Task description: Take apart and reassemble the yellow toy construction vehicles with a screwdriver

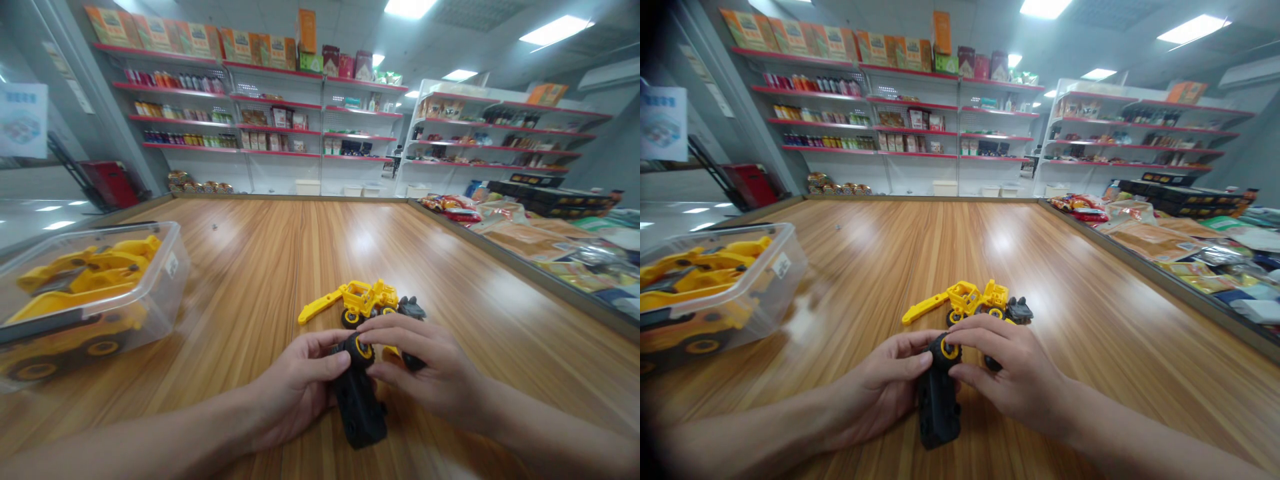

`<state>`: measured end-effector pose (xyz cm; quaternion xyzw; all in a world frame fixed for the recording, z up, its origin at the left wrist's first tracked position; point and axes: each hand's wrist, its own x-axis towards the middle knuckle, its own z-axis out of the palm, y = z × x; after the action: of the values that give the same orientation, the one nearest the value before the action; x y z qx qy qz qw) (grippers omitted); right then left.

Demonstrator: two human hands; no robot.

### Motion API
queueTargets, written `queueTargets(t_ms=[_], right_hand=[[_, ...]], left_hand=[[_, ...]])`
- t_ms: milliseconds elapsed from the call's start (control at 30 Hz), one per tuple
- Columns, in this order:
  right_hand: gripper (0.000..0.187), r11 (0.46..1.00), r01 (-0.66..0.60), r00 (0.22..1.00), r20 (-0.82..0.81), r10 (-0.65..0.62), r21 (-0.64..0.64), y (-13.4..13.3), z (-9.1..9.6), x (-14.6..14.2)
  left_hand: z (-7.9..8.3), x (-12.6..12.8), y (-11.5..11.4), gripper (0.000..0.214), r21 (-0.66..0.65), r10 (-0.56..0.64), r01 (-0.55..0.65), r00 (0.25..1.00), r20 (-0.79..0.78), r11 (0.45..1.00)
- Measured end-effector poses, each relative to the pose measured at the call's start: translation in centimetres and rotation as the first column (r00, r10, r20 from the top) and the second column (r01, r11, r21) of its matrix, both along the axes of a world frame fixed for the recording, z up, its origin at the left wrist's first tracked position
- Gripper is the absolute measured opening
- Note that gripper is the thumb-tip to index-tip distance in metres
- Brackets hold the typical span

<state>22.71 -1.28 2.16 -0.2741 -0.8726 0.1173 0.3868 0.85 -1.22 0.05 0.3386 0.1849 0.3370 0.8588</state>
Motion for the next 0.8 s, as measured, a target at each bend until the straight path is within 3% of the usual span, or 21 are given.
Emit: queueTargets(t_ms=[233,467,633,800], right_hand=[[0.041,0.975,0.191,0.981,-0.004,-0.193,-0.11,-0.74,0.43,0.42],[0.025,0.933,0.214,0.964,-0.091,-0.25,-0.291,-0.62,0.12,0.32],[0.014,0.933,0.285,0.937,-0.143,-0.32,-0.22,-0.37,-0.18,0.37],[0.014,0.971,0.172,0.949,-0.238,-0.209,-0.166,-0.87,0.19,0.62]], left_hand=[[-0.01,-0.09,-0.08,0.024,-0.003,-0.014,0.014,1.0,-0.007,1.0],[-0.16,-0.22,-0.16,0.023,-0.026,-0.006,0.005,1.0,-0.012,1.0],[-0.02,-0.03,0.01,0.026,-0.028,0.0,0.0,1.0,-0.014,1.0],[0.12,-0.07,-0.12,0.027,-0.036,0.008,-0.01,0.999,-0.038,0.999]])
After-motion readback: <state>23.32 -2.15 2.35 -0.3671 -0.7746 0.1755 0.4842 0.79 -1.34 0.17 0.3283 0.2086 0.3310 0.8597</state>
